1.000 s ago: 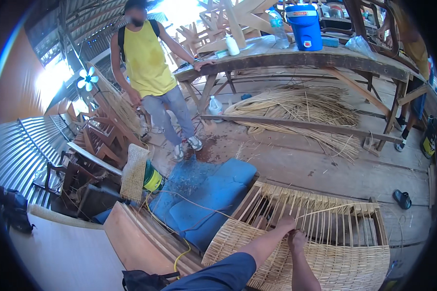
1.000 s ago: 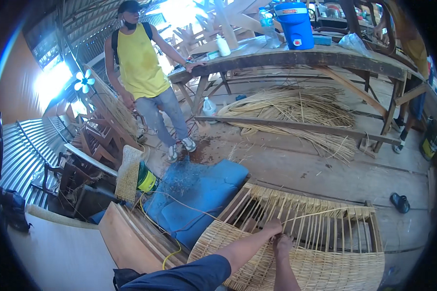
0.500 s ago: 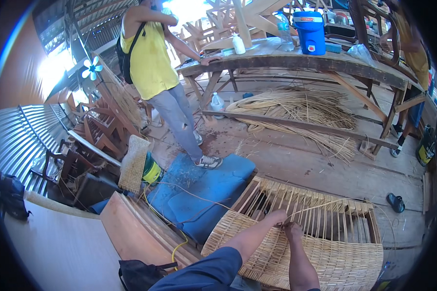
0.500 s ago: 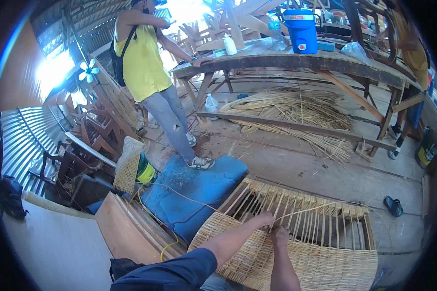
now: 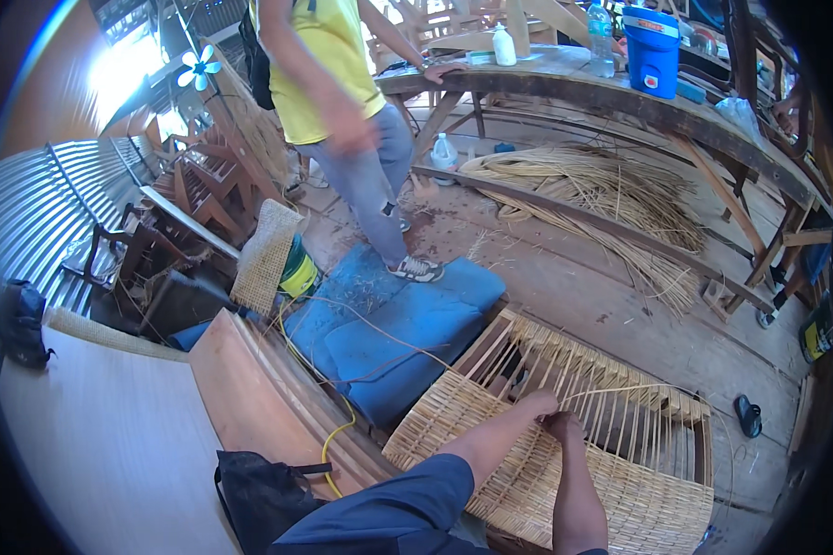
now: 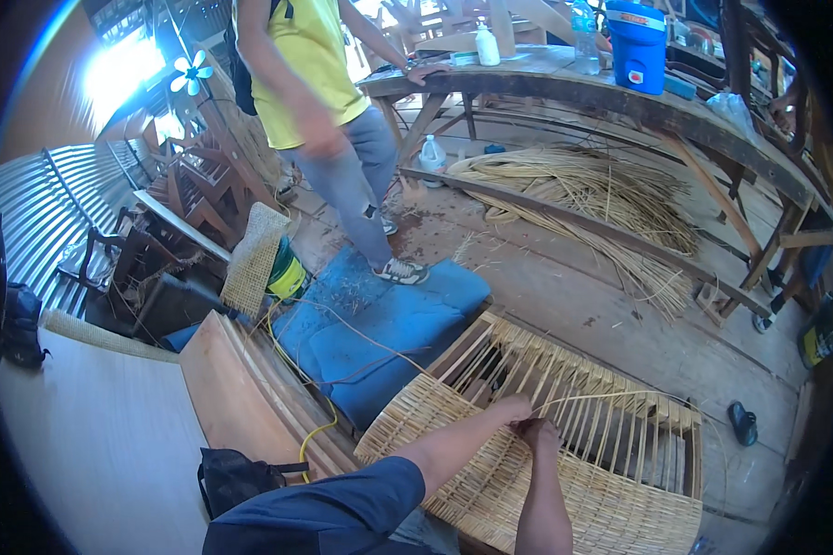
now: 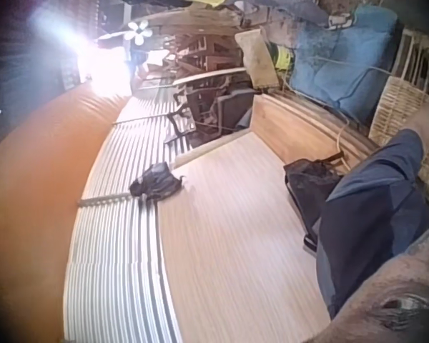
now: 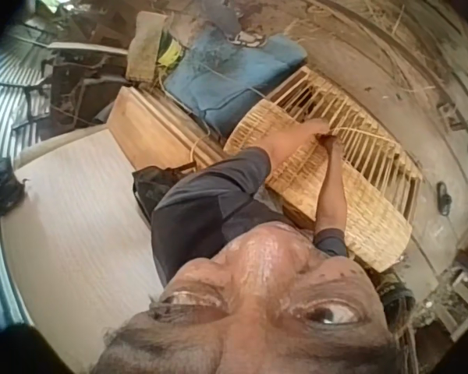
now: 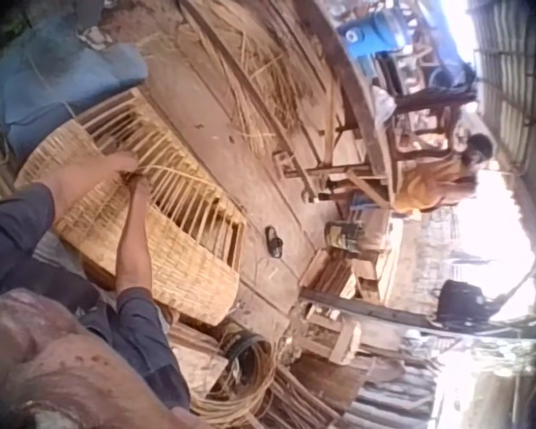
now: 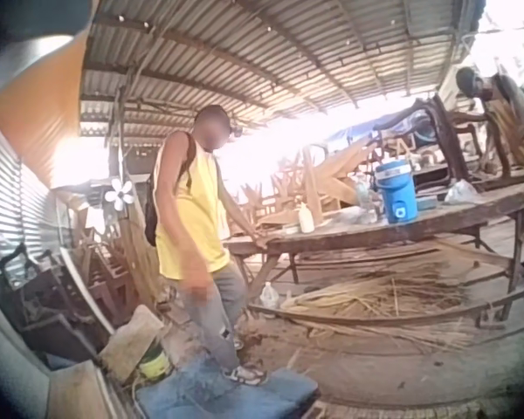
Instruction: Weaving and assembling a bamboo birdcage structure using bamboo strips and a staple gun.
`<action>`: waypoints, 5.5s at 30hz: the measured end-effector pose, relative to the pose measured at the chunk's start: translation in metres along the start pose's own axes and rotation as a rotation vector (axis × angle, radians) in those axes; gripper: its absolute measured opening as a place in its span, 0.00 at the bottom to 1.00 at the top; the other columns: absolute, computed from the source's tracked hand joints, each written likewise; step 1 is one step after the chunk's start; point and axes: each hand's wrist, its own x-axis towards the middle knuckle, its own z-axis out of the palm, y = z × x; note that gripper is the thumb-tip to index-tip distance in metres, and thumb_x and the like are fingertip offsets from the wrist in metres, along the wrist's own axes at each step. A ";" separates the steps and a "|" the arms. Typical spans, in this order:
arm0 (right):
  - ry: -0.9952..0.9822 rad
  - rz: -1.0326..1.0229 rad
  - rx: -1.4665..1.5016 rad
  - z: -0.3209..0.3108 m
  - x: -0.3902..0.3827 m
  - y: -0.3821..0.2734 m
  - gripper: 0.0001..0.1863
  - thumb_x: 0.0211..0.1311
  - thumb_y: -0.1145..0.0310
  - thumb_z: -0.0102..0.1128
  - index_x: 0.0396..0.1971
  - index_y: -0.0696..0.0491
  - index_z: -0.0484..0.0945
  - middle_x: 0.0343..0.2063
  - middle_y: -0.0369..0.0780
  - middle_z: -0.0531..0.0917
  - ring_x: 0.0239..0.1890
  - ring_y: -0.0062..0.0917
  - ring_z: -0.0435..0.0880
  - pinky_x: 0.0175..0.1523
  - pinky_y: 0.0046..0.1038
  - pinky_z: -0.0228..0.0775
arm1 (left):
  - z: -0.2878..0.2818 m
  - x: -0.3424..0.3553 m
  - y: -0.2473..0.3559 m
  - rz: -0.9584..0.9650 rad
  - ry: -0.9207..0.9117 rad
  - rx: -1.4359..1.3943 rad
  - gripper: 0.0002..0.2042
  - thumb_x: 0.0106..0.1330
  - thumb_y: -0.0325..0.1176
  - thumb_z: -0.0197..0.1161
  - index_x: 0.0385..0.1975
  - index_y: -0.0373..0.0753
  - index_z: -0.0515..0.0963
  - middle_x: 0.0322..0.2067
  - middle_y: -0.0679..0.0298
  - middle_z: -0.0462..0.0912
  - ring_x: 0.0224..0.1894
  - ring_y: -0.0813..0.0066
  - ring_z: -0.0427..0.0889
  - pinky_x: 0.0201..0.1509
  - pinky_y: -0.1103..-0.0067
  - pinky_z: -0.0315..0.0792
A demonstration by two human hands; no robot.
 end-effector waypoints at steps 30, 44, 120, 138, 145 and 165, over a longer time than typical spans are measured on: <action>-0.057 -0.217 0.177 -0.014 -0.009 0.009 0.17 0.55 0.52 0.66 0.40 0.46 0.86 0.41 0.44 0.85 0.45 0.38 0.84 0.51 0.36 0.75 | 0.022 0.021 -0.005 0.065 0.077 0.019 0.09 0.57 0.28 0.57 0.24 0.32 0.85 0.24 0.48 0.84 0.27 0.55 0.86 0.33 0.68 0.80; -0.182 -0.137 -0.067 0.009 0.042 0.020 0.25 0.52 0.46 0.65 0.42 0.50 0.84 0.47 0.48 0.82 0.52 0.42 0.80 0.55 0.36 0.73 | 0.037 -0.030 0.004 0.100 0.492 -0.088 0.14 0.64 0.30 0.50 0.34 0.29 0.82 0.36 0.43 0.84 0.38 0.51 0.85 0.43 0.64 0.78; 0.510 -0.635 1.308 -0.231 -0.312 -0.014 0.13 0.66 0.68 0.47 0.37 0.62 0.77 0.24 0.43 0.82 0.31 0.31 0.83 0.41 0.32 0.75 | -0.369 -0.289 0.120 0.542 0.692 -0.323 0.20 0.69 0.43 0.50 0.52 0.36 0.75 0.43 0.65 0.80 0.41 0.80 0.76 0.43 0.82 0.69; 0.108 -0.042 0.291 -0.185 -0.073 0.091 0.21 0.73 0.59 0.44 0.59 0.53 0.72 0.52 0.45 0.78 0.48 0.37 0.80 0.53 0.35 0.72 | -0.020 -0.090 0.004 0.095 0.295 -1.004 0.13 0.72 0.37 0.56 0.49 0.35 0.75 0.28 0.65 0.80 0.34 0.77 0.80 0.46 0.74 0.75; 0.226 -0.095 -0.024 -0.036 -0.100 0.053 0.23 0.69 0.46 0.47 0.52 0.43 0.79 0.66 0.46 0.64 0.68 0.46 0.60 0.69 0.49 0.53 | -0.030 -0.094 -0.013 0.300 0.325 -1.495 0.10 0.70 0.28 0.56 0.48 0.34 0.74 0.31 0.67 0.77 0.34 0.77 0.79 0.42 0.76 0.76; 0.518 -0.703 1.529 -0.181 -0.195 0.112 0.18 0.72 0.58 0.49 0.30 0.56 0.80 0.23 0.41 0.81 0.37 0.30 0.83 0.51 0.35 0.75 | -0.259 -0.150 0.023 0.846 0.035 -1.804 0.07 0.70 0.29 0.53 0.37 0.32 0.75 0.36 0.55 0.81 0.37 0.65 0.81 0.47 0.69 0.76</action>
